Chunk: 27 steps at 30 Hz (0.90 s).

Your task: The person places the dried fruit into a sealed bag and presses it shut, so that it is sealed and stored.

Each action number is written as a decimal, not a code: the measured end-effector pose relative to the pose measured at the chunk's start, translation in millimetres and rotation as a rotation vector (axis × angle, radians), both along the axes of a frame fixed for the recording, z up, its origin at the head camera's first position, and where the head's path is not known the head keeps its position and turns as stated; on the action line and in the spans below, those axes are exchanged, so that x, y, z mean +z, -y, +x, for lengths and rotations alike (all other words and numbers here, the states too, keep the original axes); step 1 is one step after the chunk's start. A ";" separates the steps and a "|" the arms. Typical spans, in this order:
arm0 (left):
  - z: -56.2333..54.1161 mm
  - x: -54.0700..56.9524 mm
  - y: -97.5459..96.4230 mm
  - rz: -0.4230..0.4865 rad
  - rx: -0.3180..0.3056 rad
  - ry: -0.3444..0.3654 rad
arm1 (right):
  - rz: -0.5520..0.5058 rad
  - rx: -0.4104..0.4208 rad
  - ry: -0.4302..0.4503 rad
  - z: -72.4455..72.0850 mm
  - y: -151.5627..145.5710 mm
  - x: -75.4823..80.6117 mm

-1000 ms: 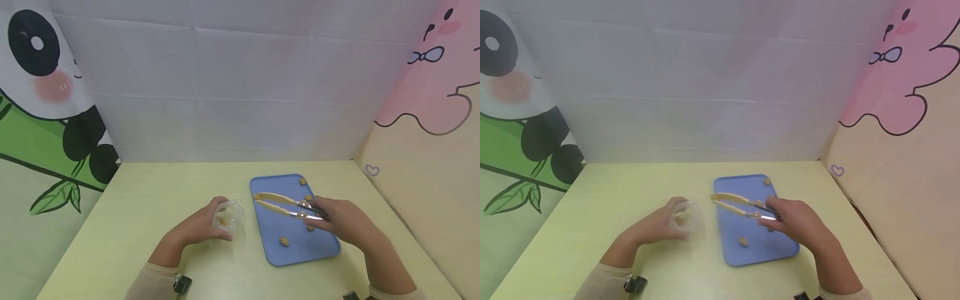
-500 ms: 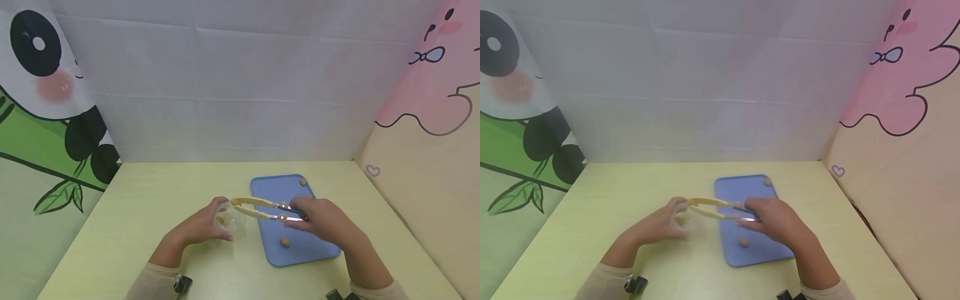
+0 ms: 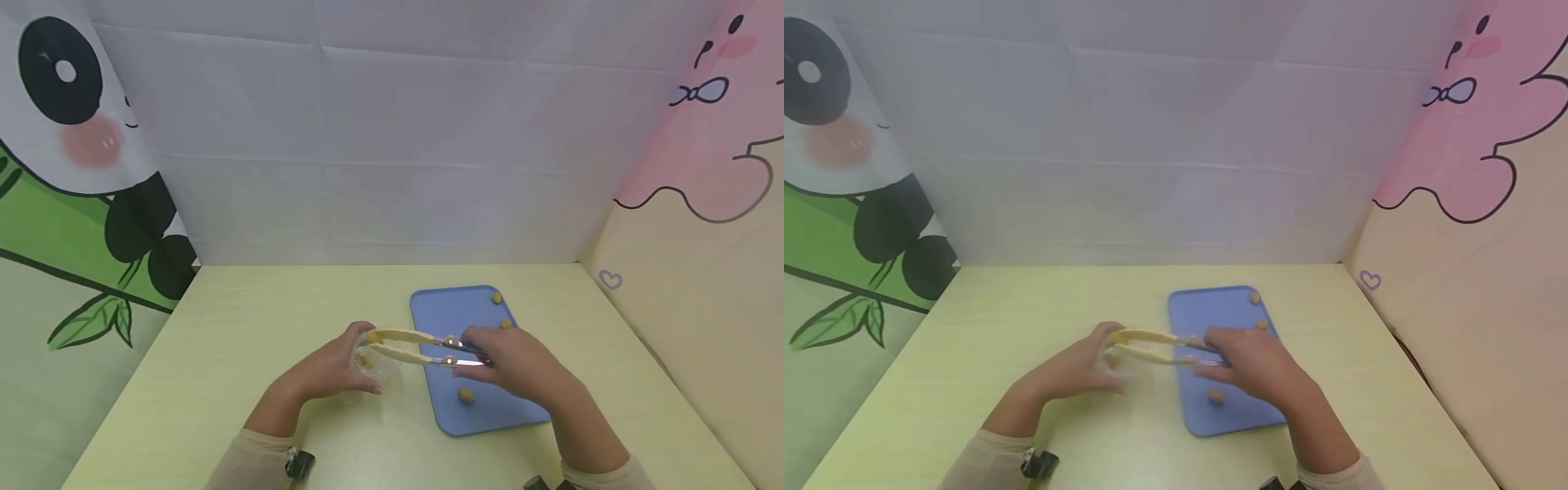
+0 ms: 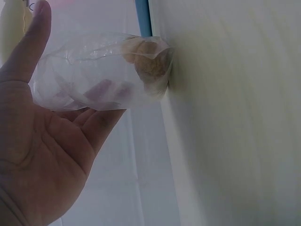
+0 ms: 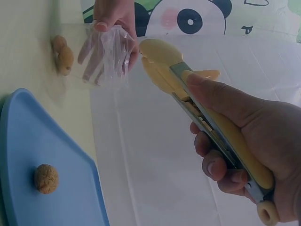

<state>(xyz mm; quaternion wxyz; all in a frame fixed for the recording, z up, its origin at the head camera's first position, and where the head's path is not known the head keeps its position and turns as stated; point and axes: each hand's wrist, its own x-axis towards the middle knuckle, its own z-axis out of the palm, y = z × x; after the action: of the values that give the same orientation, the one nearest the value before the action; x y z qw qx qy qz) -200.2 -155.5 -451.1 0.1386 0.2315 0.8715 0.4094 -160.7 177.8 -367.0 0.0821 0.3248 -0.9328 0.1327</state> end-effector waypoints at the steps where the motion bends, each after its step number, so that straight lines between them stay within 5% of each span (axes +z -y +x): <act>1: 0.2 -0.1 -0.1 -0.001 0.001 0.003 | -0.001 0.005 -0.001 -0.1 0.8 -0.7; 27: -1.5 0.5 -0.9 -0.009 0.009 -0.031 | -0.027 -0.123 0.098 2.6 -30.1 -3.2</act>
<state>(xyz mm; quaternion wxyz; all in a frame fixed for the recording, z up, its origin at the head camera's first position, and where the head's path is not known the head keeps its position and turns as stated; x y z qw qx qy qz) -201.7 -154.7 -450.6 0.1244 0.2334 0.8764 0.4023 -158.1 207.9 -370.2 0.0487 0.2588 -0.9521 0.1554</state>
